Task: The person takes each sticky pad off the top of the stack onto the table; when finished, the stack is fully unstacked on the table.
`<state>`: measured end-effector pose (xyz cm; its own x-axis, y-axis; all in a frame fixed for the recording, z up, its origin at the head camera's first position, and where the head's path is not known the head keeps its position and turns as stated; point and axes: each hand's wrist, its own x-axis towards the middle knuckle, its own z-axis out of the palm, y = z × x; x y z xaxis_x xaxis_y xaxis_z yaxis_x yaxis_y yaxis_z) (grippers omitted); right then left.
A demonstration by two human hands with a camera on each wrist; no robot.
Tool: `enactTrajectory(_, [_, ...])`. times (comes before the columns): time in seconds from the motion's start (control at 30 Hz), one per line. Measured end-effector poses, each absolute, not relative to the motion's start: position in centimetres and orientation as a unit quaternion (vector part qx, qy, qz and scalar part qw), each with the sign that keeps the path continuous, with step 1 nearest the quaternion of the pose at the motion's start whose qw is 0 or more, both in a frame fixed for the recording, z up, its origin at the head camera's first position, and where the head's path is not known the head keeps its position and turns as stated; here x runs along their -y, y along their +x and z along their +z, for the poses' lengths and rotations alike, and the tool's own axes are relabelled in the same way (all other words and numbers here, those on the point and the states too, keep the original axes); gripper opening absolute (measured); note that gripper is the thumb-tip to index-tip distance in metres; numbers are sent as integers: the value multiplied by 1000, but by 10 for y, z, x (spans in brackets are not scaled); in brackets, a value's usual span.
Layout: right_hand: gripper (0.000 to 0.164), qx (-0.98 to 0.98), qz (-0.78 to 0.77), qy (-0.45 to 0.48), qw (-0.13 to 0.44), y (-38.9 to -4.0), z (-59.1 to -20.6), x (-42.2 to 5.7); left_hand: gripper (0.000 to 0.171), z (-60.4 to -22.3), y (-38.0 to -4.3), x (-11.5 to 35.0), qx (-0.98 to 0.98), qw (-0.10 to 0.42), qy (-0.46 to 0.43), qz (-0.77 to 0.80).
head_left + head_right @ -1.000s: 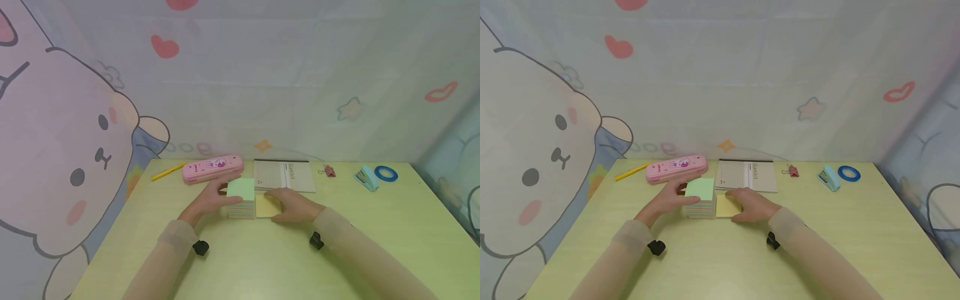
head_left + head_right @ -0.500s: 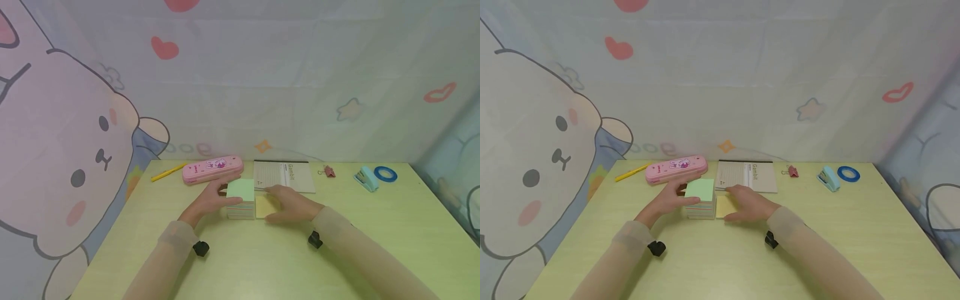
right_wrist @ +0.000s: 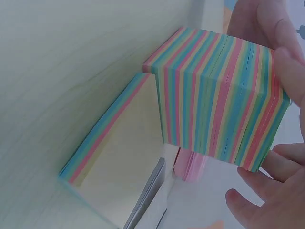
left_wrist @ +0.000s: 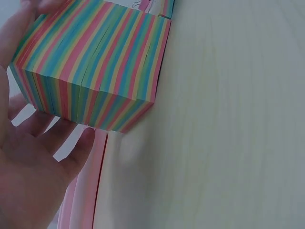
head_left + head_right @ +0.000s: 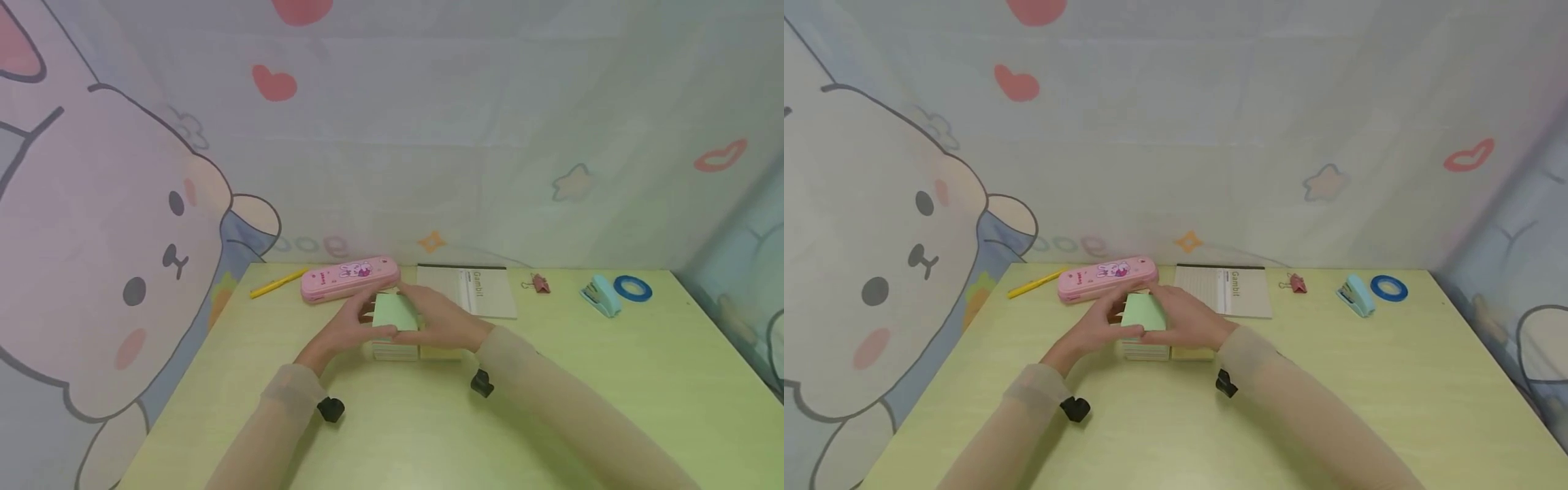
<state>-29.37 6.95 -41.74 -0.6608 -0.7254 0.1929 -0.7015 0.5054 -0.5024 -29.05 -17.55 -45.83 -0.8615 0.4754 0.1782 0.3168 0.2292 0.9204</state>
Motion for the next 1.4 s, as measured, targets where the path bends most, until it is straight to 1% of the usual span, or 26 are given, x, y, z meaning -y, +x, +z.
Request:
enactTrajectory(0.07, [99, -876, -269, -400, 23, -294, -419, -73, 91, -460, -290, 177, -781, 74, 250, 568])
enactTrajectory(0.2, [92, -886, -267, -378, 22, -290, -416, -91, 87, -461, -286, 180, -790, 80, 233, 562])
enactTrajectory(0.4, [86, -884, -298, -360, 8, -289, -417, -137, 83, -462, -286, 181, -795, 84, 213, 562])
enactTrajectory(0.57, [83, -900, -287, -327, 11, -291, -435, -180, 82, -462, -287, 179, -798, 82, 206, 561])
enactTrajectory(0.73, [80, -908, -257, -329, 26, -291, -457, -207, 83, -461, -286, 178, -800, 83, 200, 560])
enactTrajectory(0.97, [77, -902, -241, -355, 50, -291, -474, -217, 84, -461, -286, 179, -799, 84, 197, 563])
enactTrajectory(1.4, [75, -900, -231, -364, 64, -288, -474, -215, 83, -467, -287, 180, -796, 91, 198, 565])
